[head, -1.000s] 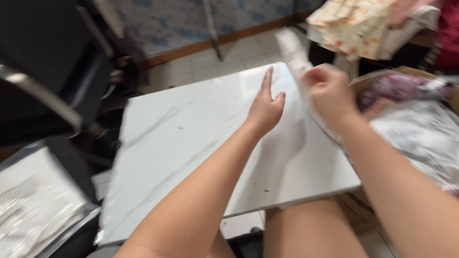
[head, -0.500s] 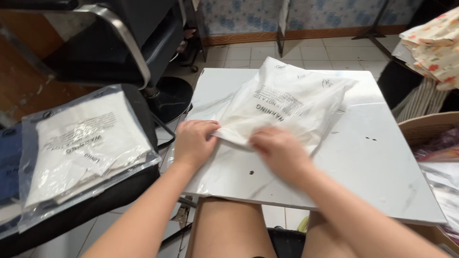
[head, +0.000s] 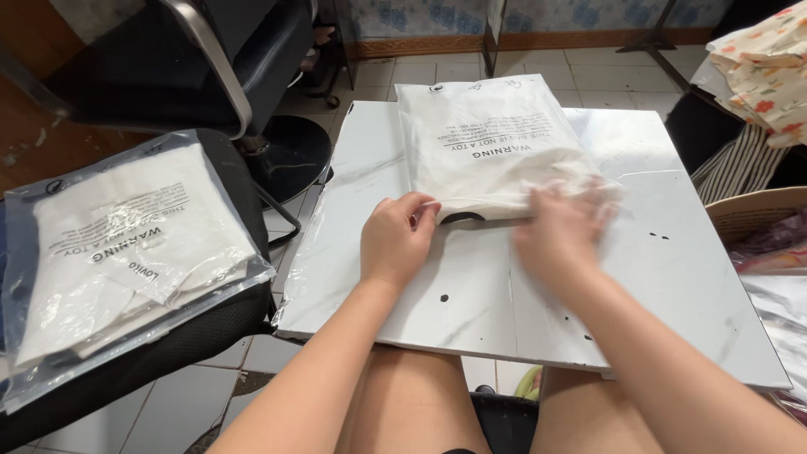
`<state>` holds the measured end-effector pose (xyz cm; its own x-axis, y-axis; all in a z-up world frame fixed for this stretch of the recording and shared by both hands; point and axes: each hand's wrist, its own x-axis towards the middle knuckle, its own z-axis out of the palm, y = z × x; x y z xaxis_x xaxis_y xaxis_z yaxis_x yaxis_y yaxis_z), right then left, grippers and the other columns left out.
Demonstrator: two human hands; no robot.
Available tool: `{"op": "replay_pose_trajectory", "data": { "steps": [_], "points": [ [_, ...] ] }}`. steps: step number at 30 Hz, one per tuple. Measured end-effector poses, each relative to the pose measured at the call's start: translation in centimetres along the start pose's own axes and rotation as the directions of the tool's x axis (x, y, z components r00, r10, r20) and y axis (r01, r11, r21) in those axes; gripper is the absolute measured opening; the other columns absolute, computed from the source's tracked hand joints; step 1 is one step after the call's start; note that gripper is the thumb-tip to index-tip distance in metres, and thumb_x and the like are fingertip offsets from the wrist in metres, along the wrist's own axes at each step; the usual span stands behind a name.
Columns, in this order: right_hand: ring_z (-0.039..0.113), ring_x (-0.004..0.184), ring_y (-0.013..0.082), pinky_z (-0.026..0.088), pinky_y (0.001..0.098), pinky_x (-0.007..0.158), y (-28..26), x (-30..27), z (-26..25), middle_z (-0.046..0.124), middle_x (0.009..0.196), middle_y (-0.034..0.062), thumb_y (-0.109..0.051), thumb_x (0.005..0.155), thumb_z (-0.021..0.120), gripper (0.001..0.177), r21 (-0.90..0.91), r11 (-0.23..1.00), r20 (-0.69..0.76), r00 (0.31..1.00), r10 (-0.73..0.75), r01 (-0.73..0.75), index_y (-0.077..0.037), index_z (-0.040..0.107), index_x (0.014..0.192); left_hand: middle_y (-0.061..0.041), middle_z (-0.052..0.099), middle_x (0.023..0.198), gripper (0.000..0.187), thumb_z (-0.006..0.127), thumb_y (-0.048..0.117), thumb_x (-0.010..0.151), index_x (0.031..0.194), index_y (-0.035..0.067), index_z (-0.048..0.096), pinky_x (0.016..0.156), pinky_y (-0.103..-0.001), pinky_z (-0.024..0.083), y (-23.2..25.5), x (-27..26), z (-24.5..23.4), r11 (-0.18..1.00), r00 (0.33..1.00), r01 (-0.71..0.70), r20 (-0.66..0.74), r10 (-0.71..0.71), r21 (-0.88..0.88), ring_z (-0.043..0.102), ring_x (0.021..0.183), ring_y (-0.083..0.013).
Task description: The person unboxes and unwraps a white dress from plastic packaging and proceeds to smooth it out on a table to inspect it.
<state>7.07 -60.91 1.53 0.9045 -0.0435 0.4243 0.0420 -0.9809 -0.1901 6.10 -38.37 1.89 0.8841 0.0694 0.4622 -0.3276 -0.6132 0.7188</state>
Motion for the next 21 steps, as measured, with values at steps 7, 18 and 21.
{"op": "replay_pose_trajectory", "data": {
  "steps": [7,18,21],
  "points": [
    [0.046,0.137,0.0412,0.025,0.0596,0.115,-8.7,-0.5,-0.8,0.070,0.119,0.0111,-0.003,0.088,0.058,0.039,0.384,0.868,-0.036,0.944,-0.328,0.316,-0.014,0.067,0.125,-0.006,0.075,0.090,0.017,0.060,0.024,0.099,0.097,0.011,0.071,0.076,-0.043,0.052,0.1,-0.3,-0.2,0.991,0.988,-0.122,-0.093,0.127,0.055,0.064,0.089,-0.0300],
    [0.064,0.107,0.0309,0.047,0.0426,0.095,2.1,-1.0,-3.9,0.070,0.120,0.0076,-0.012,0.101,0.056,0.024,0.298,0.951,0.048,0.996,0.074,-0.085,-0.015,0.072,0.118,-0.007,0.071,0.088,0.020,0.057,0.022,0.102,0.107,0.012,0.073,0.084,-0.039,0.050,-1.3,0.6,0.1,0.981,0.923,0.196,-0.338,-0.185,-0.002,0.058,0.097,-0.0284],
    [0.066,0.088,0.0244,0.053,0.0365,0.080,1.7,-1.1,-4.7,0.065,0.119,0.0076,-0.016,0.098,0.063,0.020,0.400,0.908,0.019,0.991,0.133,-0.129,-0.014,0.073,0.115,-0.004,0.072,0.100,0.018,0.055,0.019,0.102,0.109,0.012,0.070,0.091,-0.039,0.048,-1.8,0.8,0.1,0.966,0.903,0.241,-0.345,-0.257,-0.089,0.054,0.112,-0.0277]
  ]
}}
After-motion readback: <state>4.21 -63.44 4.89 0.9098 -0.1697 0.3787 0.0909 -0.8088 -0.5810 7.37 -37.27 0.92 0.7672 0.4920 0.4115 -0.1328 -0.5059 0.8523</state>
